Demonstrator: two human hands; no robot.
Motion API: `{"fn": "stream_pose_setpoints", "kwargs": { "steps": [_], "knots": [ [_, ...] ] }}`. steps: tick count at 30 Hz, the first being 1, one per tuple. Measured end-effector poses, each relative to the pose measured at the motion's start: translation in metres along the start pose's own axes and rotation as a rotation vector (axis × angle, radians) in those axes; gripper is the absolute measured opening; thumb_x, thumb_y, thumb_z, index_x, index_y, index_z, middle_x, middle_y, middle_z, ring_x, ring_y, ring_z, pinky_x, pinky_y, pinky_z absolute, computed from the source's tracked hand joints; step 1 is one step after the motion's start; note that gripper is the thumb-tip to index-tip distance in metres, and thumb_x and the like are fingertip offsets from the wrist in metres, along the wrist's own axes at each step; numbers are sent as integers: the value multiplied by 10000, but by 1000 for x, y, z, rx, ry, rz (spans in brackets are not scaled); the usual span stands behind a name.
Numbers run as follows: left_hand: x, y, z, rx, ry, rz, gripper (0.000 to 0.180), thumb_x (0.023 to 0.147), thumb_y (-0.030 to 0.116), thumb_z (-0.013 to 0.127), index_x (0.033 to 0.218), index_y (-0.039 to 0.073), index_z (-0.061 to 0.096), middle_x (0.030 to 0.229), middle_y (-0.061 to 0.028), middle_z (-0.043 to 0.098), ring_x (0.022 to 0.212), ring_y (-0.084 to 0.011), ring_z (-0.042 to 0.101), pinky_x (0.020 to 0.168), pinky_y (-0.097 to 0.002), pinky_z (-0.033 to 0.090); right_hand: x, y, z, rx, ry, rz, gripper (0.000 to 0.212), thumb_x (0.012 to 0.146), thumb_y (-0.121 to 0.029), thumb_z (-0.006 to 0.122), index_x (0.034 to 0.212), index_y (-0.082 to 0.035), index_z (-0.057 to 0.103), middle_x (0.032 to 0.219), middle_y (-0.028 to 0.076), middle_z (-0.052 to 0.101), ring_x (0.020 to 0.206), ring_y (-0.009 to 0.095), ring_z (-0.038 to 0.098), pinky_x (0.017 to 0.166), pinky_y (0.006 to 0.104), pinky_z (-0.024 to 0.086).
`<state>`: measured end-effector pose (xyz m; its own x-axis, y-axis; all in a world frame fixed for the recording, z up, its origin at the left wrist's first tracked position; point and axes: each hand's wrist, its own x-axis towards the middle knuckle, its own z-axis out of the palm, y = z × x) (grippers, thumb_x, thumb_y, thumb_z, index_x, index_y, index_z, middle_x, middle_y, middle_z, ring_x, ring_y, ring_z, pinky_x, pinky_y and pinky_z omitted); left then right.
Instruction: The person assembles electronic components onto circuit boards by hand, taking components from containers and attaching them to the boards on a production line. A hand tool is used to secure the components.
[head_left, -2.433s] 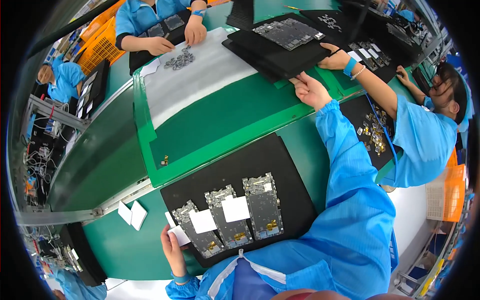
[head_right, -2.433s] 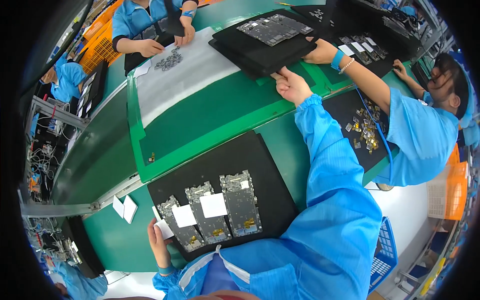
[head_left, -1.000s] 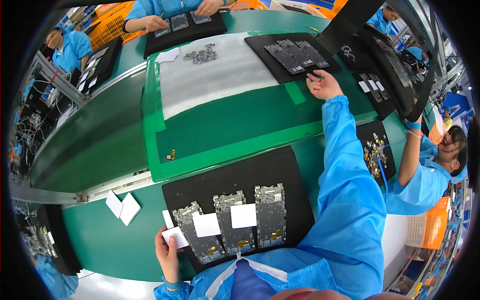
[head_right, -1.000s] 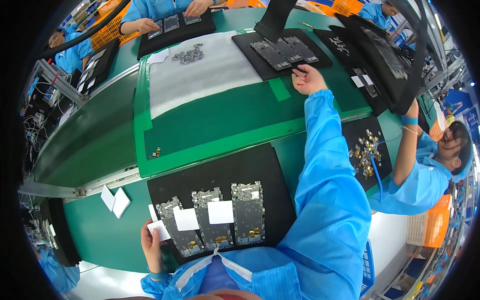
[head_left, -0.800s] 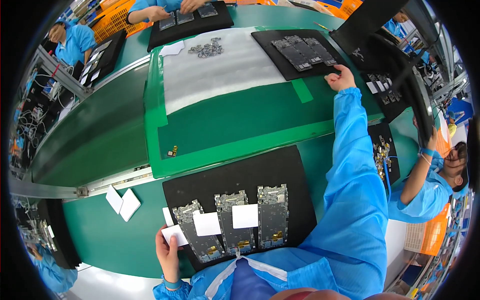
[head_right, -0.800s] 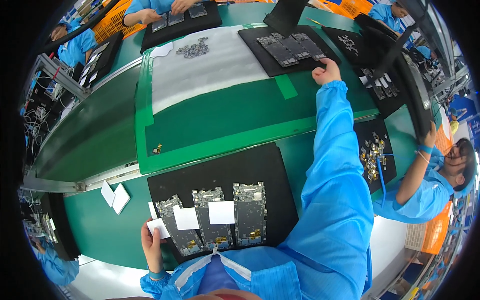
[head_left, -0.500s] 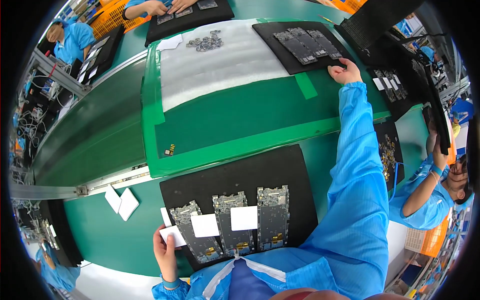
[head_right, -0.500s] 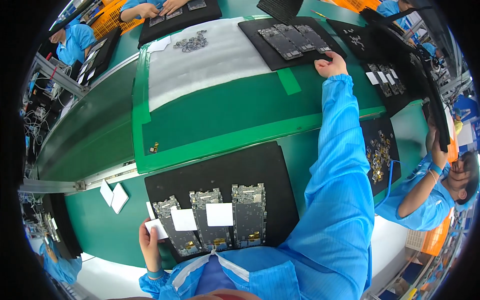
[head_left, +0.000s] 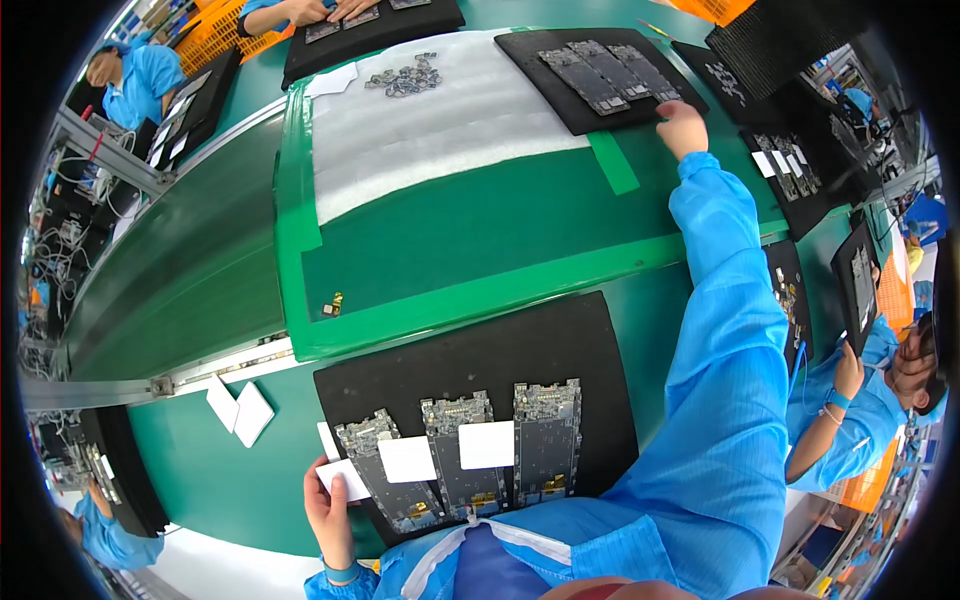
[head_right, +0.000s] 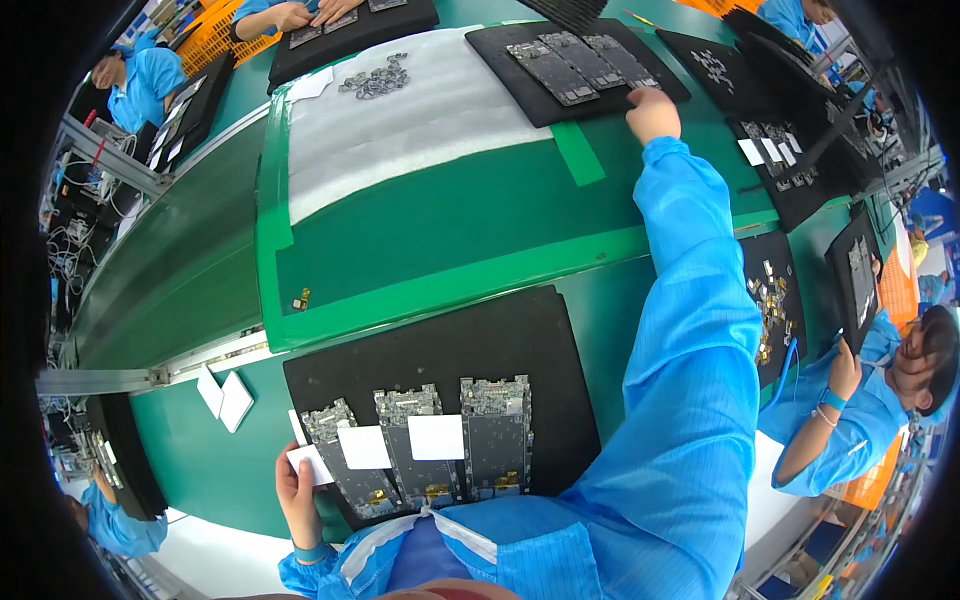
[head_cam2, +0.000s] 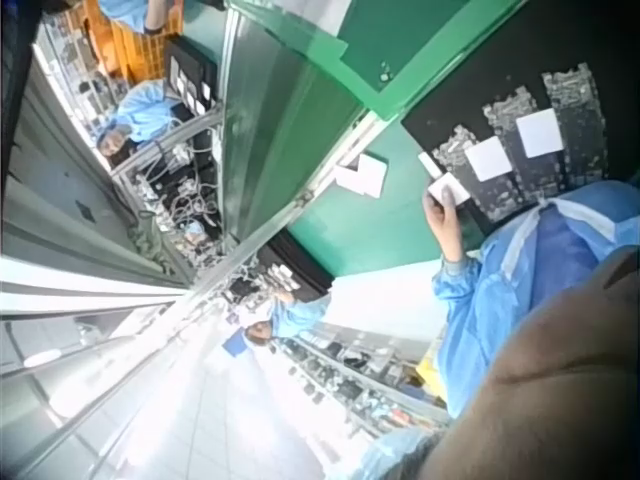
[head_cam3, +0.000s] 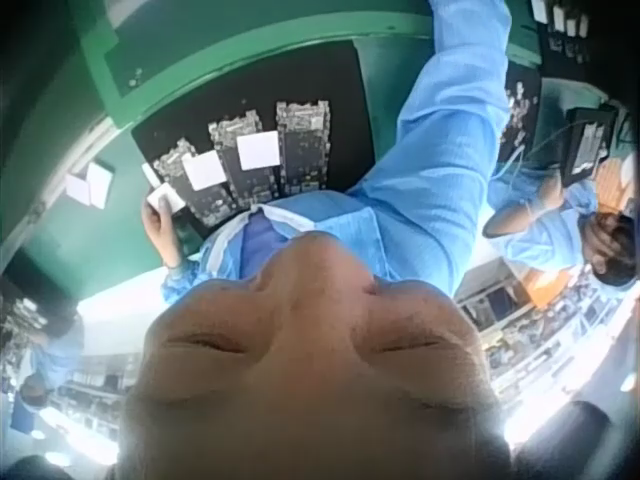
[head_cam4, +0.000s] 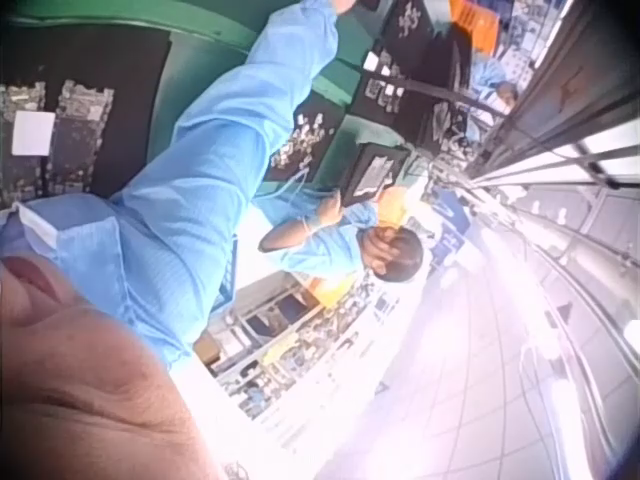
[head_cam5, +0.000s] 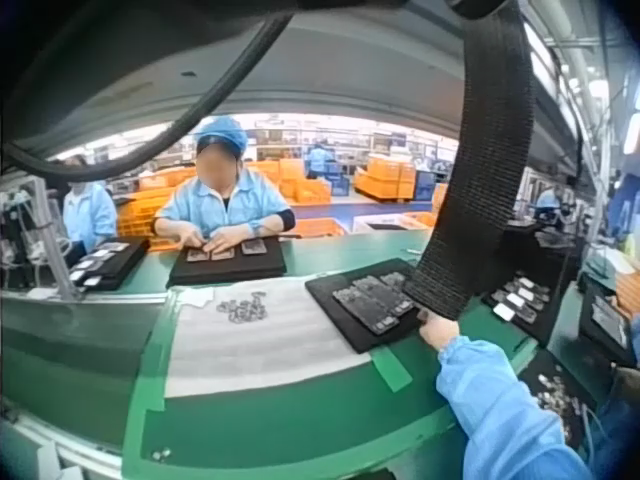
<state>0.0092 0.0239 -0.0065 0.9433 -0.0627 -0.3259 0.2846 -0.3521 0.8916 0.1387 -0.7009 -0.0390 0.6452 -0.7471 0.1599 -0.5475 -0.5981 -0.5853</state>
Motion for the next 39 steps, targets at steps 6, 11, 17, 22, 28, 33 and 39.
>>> {"fn": "stream_pose_setpoints", "kwargs": {
  "steps": [6,11,17,22,28,33,39],
  "knots": [
    [-2,-5,1,27,23,-1,362,967,104,509,1297,-32,445,1122,-128,589,1003,-157,568,892,-254,451,-16,-42,0,-919,3,-826,296,747,18,571,1030,-66,555,923,151,615,863,356,623,678,441,506],
    [-7,-12,-1,4,65,14,371,960,111,529,1297,-26,455,1090,-111,610,962,-138,581,835,-245,476,-13,-46,-3,-944,-63,-913,348,743,21,595,1073,-62,526,911,125,617,841,340,635,651,441,511],
    [-12,-19,-7,-39,40,56,359,965,109,518,1295,-20,457,1045,-76,627,877,-93,585,666,-192,485,-66,-52,-14,-604,163,-798,277,662,-115,645,928,-80,574,897,117,601,751,347,632,607,455,511],
    [-8,-27,-21,-105,-18,24,391,964,103,516,1325,-20,427,1116,-94,592,856,-93,587,614,-201,506,-121,-55,-26,-571,242,-830,146,679,-97,643,797,-89,559,810,88,558,695,309,613,594,428,508],
    [-17,1,-32,-37,134,255,414,965,116,534,1340,-14,415,1160,-106,548,861,-129,596,726,-252,519,-173,-53,-42,-476,221,-858,106,740,-44,601,831,-90,573,847,88,556,719,307,629,608,415,514],
    [-25,-1,-37,13,2,281,386,979,216,529,1289,-7,477,1152,-102,569,895,-158,609,738,-275,518,-163,-22,-48,-670,150,-684,235,770,-24,579,991,-75,518,936,128,594,737,321,661,605,441,527],
    [-48,-7,-36,-37,-48,266,310,963,127,537,1217,-48,503,1094,-111,605,879,-147,628,734,-266,525,-142,-40,-31,-823,0,-655,241,779,-80,610,1016,-85,565,936,180,606,755,356,672,620,460,553]
  ]
}}
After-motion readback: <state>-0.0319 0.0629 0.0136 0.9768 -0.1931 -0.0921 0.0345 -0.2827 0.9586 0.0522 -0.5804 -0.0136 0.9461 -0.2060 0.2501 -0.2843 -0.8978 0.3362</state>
